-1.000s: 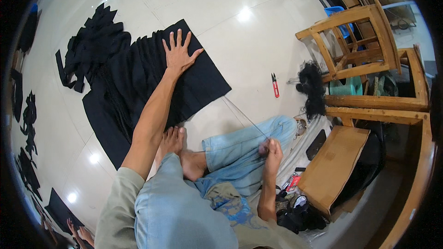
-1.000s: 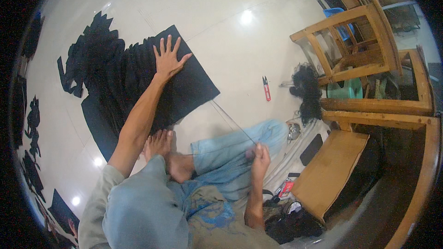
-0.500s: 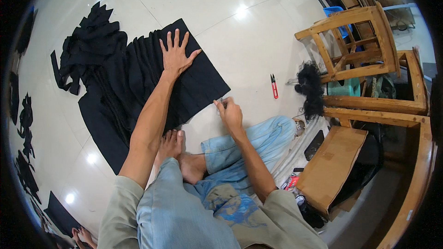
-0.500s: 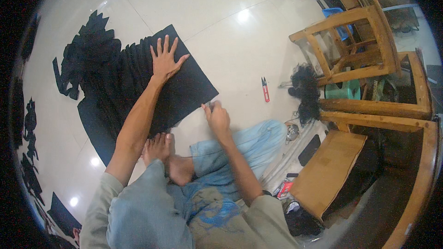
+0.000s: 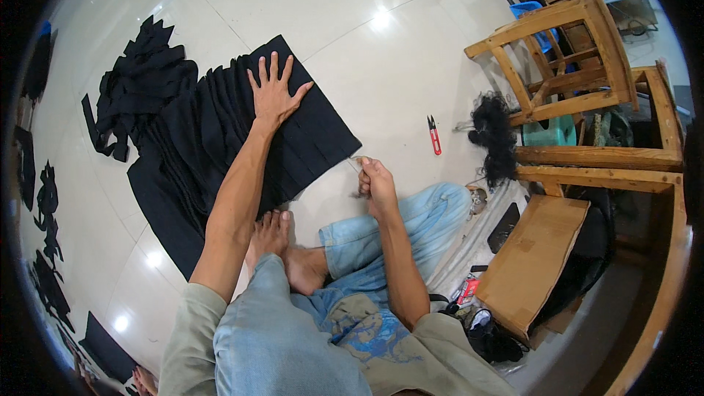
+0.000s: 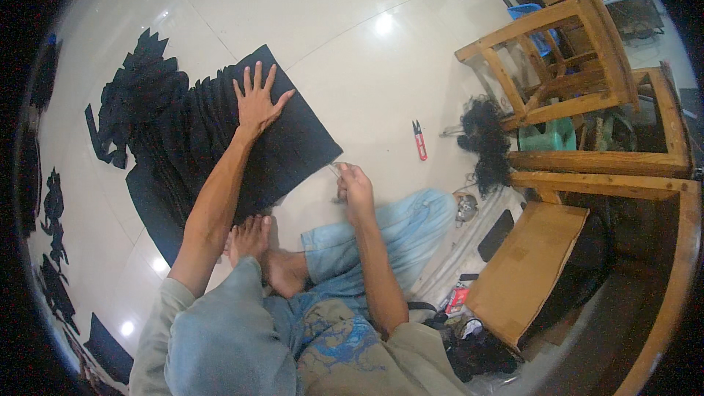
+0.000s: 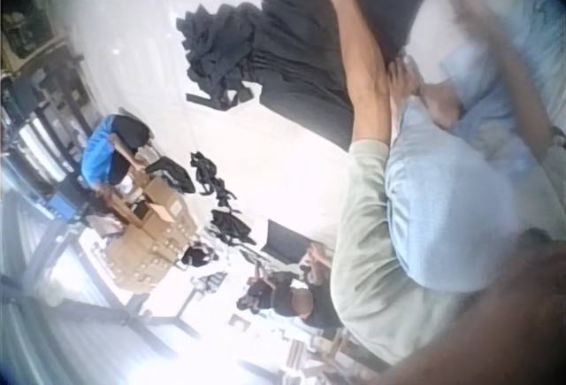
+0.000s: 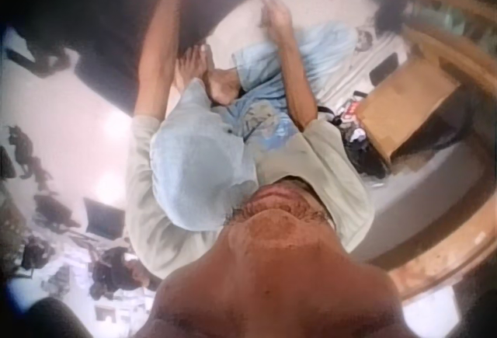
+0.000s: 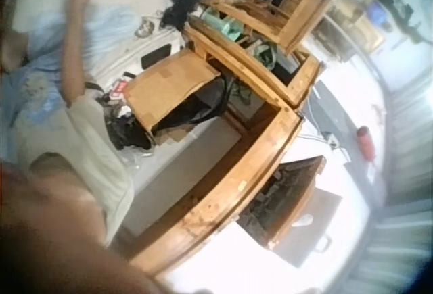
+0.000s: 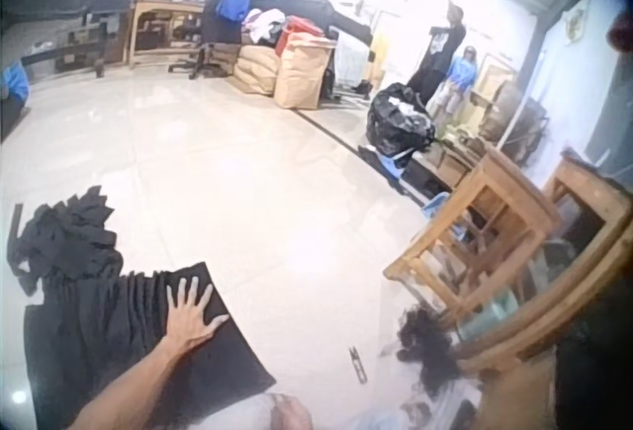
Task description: The person sits on the floor and uses a rotary cutter to cut a large piece of black fabric into strips. They hold the fabric steady with one hand while guiding the cutter with the other, occasionally adjusting the fabric's position.
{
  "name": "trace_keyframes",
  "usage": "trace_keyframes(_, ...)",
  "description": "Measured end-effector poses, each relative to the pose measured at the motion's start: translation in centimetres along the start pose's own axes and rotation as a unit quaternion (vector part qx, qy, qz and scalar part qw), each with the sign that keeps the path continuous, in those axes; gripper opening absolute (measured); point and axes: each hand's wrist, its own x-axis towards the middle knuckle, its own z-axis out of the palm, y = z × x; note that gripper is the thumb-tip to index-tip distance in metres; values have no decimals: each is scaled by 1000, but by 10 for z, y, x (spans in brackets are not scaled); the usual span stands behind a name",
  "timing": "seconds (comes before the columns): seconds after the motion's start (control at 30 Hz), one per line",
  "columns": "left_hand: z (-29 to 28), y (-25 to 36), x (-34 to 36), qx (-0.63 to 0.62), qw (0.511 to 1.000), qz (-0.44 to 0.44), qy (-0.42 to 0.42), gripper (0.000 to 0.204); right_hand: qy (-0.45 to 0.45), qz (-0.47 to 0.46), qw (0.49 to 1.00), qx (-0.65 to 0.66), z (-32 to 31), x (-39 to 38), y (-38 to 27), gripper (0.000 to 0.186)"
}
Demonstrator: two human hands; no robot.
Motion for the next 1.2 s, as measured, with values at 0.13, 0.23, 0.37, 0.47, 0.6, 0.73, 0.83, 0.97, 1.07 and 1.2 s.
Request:
trace_keyframes(0.13,0,-2,-1,3,1000,-1,4,85,19,-42,948,-315,-14,-1,-4,36)
trace_keyframes(0.23,3,-1,-1,-9,1000,1,13,84,86,-174,909,-368,-27,3,0,37)
trace_keyframes(0.37,4,-2,-2,-12,1000,1,11,83,119,-241,959,89,20,5,-16,33)
trace_keyframes(0.47,1,-5,-1,3,1000,1,4,84,68,-165,916,358,44,2,-30,26)
trace_keyframes(0.6,0,0,1,9,1000,1,1,85,-9,-108,890,442,20,10,-14,32)
trace_keyframes(0.73,-2,0,0,7,1000,-1,-4,86,24,-71,905,420,-17,-36,-18,31)
trace_keyframes(0.83,0,4,1,3,1000,-9,0,85,71,-103,919,374,-70,-92,-24,26)
trace_keyframes(0.97,2,-1,-2,3,1000,-19,-10,85,163,-131,913,350,-153,-200,-30,20)
trace_keyframes(1.07,1,2,-1,7,1000,-13,-11,86,168,-181,910,333,-192,-239,-22,25)
trace_keyframes(1.2,5,-4,1,-5,1000,-14,-2,85,225,-205,951,47,-138,-166,-30,18)
